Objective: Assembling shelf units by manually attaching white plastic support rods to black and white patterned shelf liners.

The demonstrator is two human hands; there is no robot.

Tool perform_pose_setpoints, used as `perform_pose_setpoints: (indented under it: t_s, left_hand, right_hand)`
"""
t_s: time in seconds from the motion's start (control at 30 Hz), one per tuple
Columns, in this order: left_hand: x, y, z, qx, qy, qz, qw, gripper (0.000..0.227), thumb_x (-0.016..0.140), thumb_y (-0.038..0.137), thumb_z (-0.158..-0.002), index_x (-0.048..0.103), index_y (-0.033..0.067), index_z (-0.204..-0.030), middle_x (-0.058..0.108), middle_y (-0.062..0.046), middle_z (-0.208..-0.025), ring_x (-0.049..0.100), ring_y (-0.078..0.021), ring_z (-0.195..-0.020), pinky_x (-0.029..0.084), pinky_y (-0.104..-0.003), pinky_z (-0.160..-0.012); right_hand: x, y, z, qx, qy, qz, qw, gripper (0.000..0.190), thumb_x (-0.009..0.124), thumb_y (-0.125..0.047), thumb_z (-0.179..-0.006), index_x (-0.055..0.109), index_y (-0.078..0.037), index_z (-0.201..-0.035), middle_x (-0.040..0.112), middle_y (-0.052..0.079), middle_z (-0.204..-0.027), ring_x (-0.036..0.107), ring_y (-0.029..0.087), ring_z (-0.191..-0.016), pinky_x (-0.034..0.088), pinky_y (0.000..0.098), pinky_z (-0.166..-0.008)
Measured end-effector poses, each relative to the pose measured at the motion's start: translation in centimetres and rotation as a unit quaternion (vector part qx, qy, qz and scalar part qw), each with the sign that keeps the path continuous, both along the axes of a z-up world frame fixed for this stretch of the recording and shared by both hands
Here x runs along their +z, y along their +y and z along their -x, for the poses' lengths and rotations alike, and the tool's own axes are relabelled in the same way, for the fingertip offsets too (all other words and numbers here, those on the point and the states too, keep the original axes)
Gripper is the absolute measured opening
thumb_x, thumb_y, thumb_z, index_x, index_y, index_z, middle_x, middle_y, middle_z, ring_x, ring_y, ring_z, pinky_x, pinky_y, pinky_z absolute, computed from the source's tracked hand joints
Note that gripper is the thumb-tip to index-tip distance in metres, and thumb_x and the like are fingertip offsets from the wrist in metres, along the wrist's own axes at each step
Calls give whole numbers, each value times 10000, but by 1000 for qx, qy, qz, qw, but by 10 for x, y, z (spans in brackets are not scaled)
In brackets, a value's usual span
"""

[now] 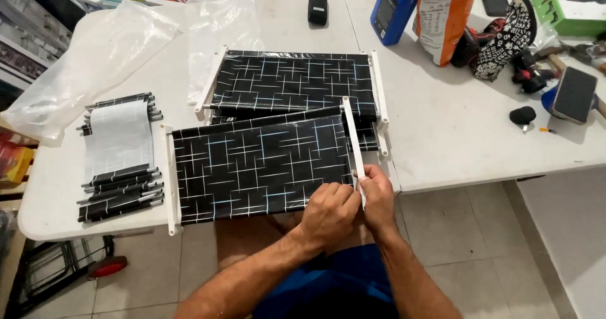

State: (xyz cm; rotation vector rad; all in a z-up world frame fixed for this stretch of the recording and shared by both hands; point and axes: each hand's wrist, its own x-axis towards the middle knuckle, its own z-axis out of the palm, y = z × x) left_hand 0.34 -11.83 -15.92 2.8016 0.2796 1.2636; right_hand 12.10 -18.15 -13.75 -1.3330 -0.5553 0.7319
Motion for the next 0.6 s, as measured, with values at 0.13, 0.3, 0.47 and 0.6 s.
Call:
perform_pose_setpoints:
  t_s: [0.13, 0.3, 0.47, 0.6]
  left_hand:
    - [60, -8, 15, -26, -32, 35, 999, 170, 599, 99, -931, 561, 78, -765, 520, -68, -694, 490, -234, -581, 383, -379, -548]
    - [64, -9, 33, -77, -57, 65, 993, 169, 530, 48, -1035, 577, 63, -874, 630, -83, -803, 607, -241, -675, 469, -353, -618]
    - [37, 39, 111, 9, -6, 179, 984, 413, 827, 199, -844, 651, 67, -1193, 716, -110, -1182, 676, -289, -1088, 512, -461, -1020]
    - [24, 73, 203, 455, -60, 310, 833, 525, 746, 286, -896, 585, 74, -1348, 636, -142, -1322, 611, -301, -1190, 532, -452, -938]
  right_hand:
    - [26, -7, 11, 3, -48, 131, 990, 200, 502, -225, -903, 628, -95, -988, 490, -17, -711, 428, 123, -620, 380, 319, -573]
    - [1, -22, -13, 76, -70, 124, 987, 110, 583, -201, -927, 601, -97, -955, 518, -6, -788, 452, 112, -690, 410, 301, -659]
    - [24, -29, -23, 117, 30, 213, 970, 140, 526, -224, -1035, 550, -88, -1013, 511, 64, -806, 533, 217, -659, 504, 361, -523]
    - [-13, -42, -50, 122, 35, 150, 981, 147, 517, -187, -1039, 571, -53, -1067, 543, 91, -762, 496, 207, -584, 447, 342, -532]
